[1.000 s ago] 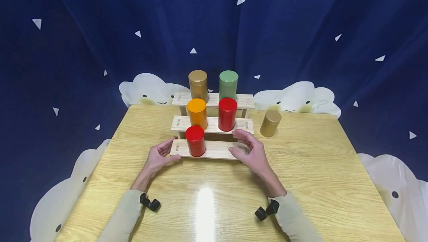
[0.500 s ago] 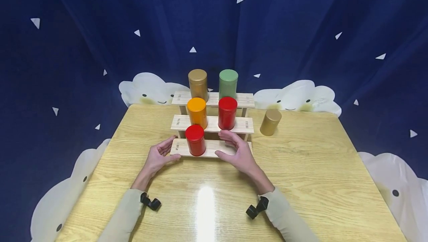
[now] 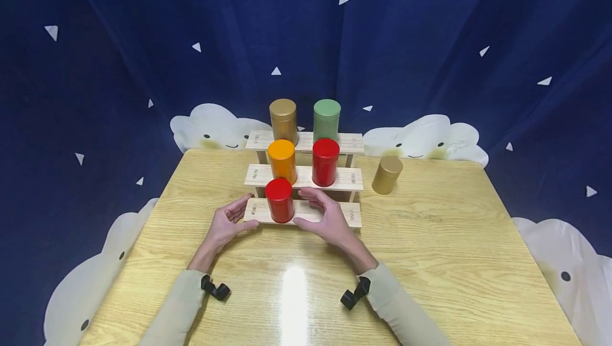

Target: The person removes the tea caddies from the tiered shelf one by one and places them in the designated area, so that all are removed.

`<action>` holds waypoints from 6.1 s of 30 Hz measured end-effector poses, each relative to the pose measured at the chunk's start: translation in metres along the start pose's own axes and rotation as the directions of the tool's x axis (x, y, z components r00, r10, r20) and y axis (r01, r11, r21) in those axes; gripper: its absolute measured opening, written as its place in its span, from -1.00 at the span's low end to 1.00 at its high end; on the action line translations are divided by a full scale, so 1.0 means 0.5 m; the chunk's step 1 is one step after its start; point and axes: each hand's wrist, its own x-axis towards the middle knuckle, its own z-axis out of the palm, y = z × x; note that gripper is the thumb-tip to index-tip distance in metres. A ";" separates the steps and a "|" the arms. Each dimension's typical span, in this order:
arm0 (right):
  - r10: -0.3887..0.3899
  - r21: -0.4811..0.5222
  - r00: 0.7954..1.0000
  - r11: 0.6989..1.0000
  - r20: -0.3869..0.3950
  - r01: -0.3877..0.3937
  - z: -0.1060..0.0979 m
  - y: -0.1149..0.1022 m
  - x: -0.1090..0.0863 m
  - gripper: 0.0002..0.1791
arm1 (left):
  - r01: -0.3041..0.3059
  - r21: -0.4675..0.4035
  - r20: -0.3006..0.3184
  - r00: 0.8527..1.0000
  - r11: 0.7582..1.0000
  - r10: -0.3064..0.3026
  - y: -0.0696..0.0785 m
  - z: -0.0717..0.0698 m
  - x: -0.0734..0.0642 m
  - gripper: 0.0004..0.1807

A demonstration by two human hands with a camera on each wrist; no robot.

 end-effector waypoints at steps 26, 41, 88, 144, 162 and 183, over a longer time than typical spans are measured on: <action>0.000 -0.025 1.000 1.000 -0.011 0.000 0.048 0.016 0.042 -0.19 | 0.006 -0.013 -0.001 1.000 1.000 -0.006 0.006 0.005 0.004 -0.10; 0.060 -0.002 0.988 0.998 -0.144 -0.060 0.094 0.016 0.033 -0.20 | 0.022 0.031 -0.021 1.000 0.999 -0.021 0.001 0.004 -0.006 -0.10; 0.092 -0.046 0.992 0.994 -0.085 -0.096 0.075 0.000 0.023 -0.23 | 0.018 -0.001 -0.017 1.000 1.000 -0.018 0.002 0.001 -0.001 -0.11; 0.078 -0.060 0.971 0.994 -0.227 -0.094 -0.064 -0.036 -0.085 -0.28 | 0.012 -0.001 -0.012 1.000 1.000 -0.012 0.006 0.004 -0.005 -0.12; 0.073 -0.100 0.948 0.989 -0.310 -0.109 -0.097 -0.030 -0.107 -0.29 | 0.000 0.026 -0.018 1.000 1.000 0.000 -0.003 0.002 -0.007 -0.11; 0.056 -0.149 0.923 0.981 -0.382 -0.121 -0.143 -0.035 -0.126 -0.31 | 0.017 0.029 -0.024 1.000 0.999 -0.016 0.000 0.005 -0.010 -0.09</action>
